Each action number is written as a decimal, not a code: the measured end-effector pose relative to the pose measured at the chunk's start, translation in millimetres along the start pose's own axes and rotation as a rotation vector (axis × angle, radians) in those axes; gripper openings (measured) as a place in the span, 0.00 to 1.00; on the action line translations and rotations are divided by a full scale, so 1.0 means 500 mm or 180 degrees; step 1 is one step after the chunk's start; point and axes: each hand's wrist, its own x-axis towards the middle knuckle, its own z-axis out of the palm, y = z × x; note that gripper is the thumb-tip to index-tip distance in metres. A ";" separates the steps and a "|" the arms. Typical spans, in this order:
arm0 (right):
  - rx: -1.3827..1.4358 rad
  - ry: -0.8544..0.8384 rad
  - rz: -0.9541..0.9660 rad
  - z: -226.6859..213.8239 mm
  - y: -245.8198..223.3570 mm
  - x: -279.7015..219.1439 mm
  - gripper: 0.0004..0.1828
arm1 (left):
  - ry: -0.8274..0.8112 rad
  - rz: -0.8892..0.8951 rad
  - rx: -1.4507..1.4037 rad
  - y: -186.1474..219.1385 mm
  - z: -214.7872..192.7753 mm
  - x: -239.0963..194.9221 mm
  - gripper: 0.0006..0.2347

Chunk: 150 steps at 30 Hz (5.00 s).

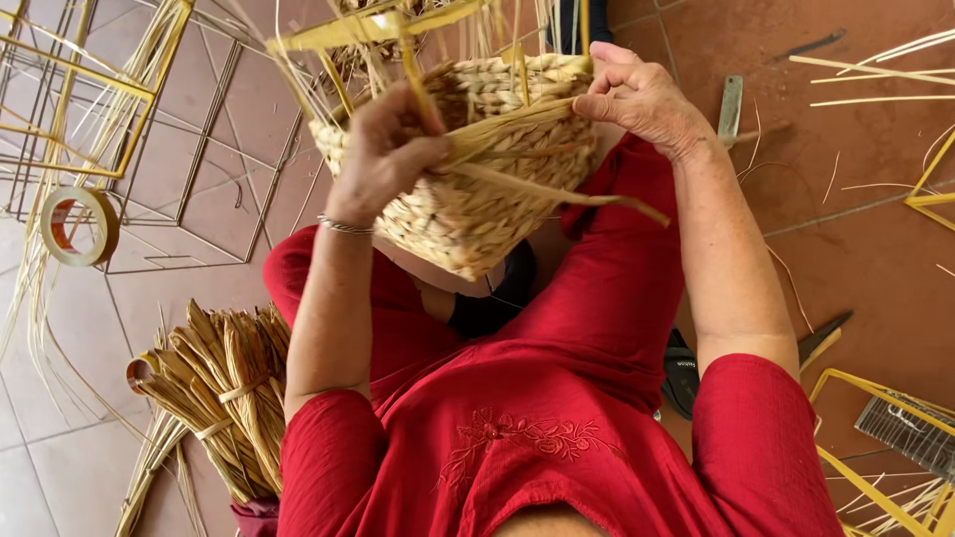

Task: The person weaves a basket using dried palm leaves, interlacing them through a yellow metal frame. They use scissors to trim excess material and continue weaving the sides of the basket.

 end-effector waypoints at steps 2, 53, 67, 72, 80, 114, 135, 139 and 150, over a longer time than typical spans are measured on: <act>0.0092 0.0006 0.0007 0.018 -0.010 0.006 0.26 | 0.0280 0.0035 -0.0168 -0.004 -0.043 -0.032 0.06; -0.1357 -0.0687 0.0493 0.252 -0.329 0.037 0.06 | 0.1019 0.1276 0.2865 -0.104 -0.039 -0.087 0.17; -0.3454 0.0826 -0.1983 0.381 -0.161 0.038 0.21 | 0.0680 0.1498 0.2246 -0.089 -0.103 -0.126 0.09; -0.2857 0.0569 -0.1481 0.390 -0.163 -0.018 0.18 | 0.0831 0.1033 0.2231 -0.109 -0.101 -0.060 0.10; -0.3686 0.1266 -0.2585 0.380 -0.252 -0.040 0.19 | 0.1041 0.0639 0.2712 -0.121 -0.071 -0.038 0.21; -0.3078 0.0626 -0.2572 0.308 -0.184 0.032 0.19 | 0.0615 0.1850 0.3023 -0.103 -0.039 -0.102 0.14; -0.3070 0.0852 -0.2366 0.309 -0.211 -0.008 0.15 | 0.0435 0.0784 0.1669 -0.090 -0.048 -0.049 0.18; -0.3291 0.0926 -0.2865 0.315 -0.202 0.015 0.16 | 0.0521 0.0560 0.1731 -0.078 -0.035 -0.063 0.26; -0.2622 0.0882 -0.2340 0.316 -0.199 0.057 0.15 | 0.0535 0.0799 0.2071 -0.105 -0.031 -0.040 0.30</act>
